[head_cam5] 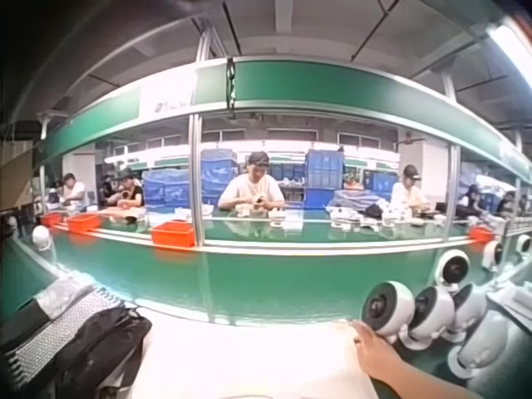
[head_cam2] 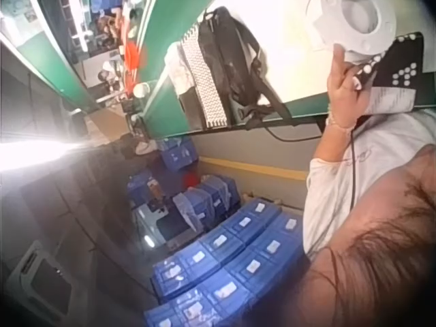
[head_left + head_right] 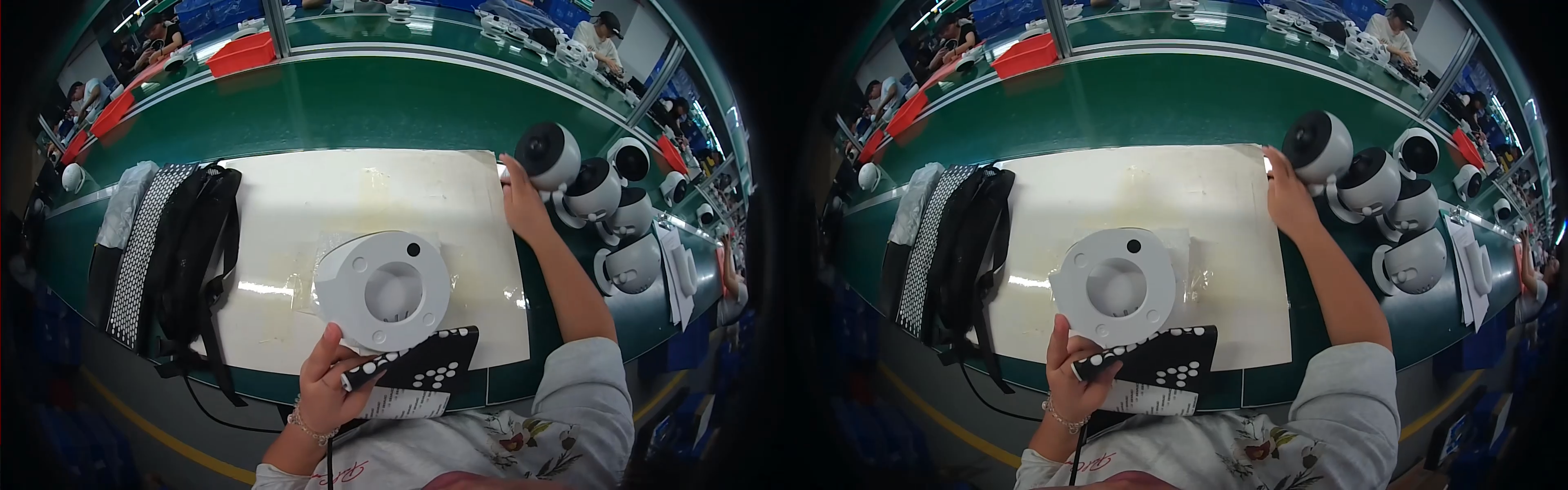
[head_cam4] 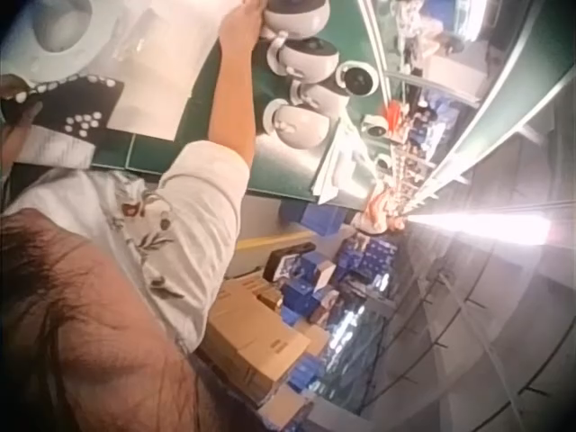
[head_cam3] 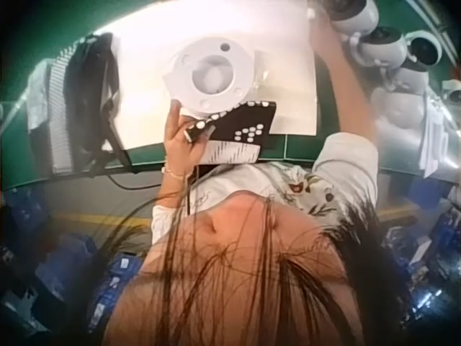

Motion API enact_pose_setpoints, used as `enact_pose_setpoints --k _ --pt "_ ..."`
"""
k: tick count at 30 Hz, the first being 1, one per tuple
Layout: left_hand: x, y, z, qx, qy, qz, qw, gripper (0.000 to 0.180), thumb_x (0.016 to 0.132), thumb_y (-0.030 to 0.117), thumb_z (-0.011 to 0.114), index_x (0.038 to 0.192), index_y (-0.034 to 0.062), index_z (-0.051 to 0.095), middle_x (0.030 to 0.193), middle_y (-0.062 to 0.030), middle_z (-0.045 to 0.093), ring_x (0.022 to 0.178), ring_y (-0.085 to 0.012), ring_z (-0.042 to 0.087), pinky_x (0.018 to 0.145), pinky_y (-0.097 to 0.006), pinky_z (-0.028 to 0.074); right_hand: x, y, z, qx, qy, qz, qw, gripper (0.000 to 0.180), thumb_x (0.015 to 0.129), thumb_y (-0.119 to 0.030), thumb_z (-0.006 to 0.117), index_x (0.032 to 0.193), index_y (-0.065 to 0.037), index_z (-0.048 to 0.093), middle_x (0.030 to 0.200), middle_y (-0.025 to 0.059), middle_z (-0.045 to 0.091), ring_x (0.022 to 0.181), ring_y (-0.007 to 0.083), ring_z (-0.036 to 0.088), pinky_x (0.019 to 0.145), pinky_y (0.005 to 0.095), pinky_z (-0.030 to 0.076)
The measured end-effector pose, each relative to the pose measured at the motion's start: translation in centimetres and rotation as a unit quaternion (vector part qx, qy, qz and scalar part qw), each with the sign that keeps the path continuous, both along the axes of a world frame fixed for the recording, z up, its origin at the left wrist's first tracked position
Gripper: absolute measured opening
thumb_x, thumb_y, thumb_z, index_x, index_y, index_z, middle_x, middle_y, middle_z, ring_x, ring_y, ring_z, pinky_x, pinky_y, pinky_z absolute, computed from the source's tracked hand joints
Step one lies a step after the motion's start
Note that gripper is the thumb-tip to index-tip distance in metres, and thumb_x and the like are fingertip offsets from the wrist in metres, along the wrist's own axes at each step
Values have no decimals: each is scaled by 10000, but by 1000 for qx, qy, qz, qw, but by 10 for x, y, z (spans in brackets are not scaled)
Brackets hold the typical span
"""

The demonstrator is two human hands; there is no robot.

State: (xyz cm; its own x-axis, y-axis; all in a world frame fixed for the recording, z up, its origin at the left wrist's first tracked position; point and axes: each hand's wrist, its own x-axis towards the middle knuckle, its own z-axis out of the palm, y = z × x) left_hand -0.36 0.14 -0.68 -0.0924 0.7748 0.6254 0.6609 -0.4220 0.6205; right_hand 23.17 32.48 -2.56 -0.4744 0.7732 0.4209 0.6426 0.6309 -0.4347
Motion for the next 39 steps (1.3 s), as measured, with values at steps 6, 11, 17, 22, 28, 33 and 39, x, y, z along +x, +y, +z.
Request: enact_pose_setpoints --k 6,11,17,22,28,33,39 --pt "5 3 3 -1 -40 9 999 243 609 -25 726 822 -15 611 1341 -206 364 634 -164 599 578 -262 491 -13 -102 55 -173 79 55 980 532 803 0 507 1293 -62 309 1185 134 485 1048 232 508 935 364 361" --pt "1 3 4 8 -9 3 1000 245 611 -24 727 816 -35 594 1327 -227 374 605 -149 576 559 -251 479 -54 -142 110 -146 193 228 943 557 756 -4 593 1254 -58 349 905 54 517 943 162 483 957 339 295" --pt "2 4 5 17 -30 -2 999 258 622 -4 729 815 -33 560 1315 -236 386 602 -159 570 562 -249 478 -105 -152 133 -181 207 356 893 515 781 -6 570 1246 -65 356 897 56 516 962 166 483 937 343 332" --pt "3 2 8 8 -39 1 999 239 637 6 725 804 -45 562 1319 -216 390 690 -210 607 598 -257 491 -116 -165 149 -319 141 332 876 425 811 -44 553 1211 -47 409 930 58 533 975 160 510 890 305 400" --pt "2 5 7 26 -38 2 999 232 642 1 717 776 -48 534 1324 -218 382 865 -275 621 656 -271 500 -114 -165 130 -217 152 321 909 369 837 8 442 1203 -30 416 978 102 545 990 165 536 883 296 409" --pt "3 5 8 24 -52 -6 998 241 638 0 718 755 -55 514 1325 -218 382 844 -267 623 652 -271 498 -104 -172 127 -103 117 319 935 461 767 101 318 1202 -26 406 1002 137 550 1020 211 551 908 328 394" --pt "2 6 7 33 -31 6 999 241 643 8 712 715 -55 491 1331 -219 372 808 -265 620 645 -278 493 -97 -182 134 69 -27 306 949 530 694 124 356 1185 -57 437 1113 174 561 1081 300 526 1019 458 236"
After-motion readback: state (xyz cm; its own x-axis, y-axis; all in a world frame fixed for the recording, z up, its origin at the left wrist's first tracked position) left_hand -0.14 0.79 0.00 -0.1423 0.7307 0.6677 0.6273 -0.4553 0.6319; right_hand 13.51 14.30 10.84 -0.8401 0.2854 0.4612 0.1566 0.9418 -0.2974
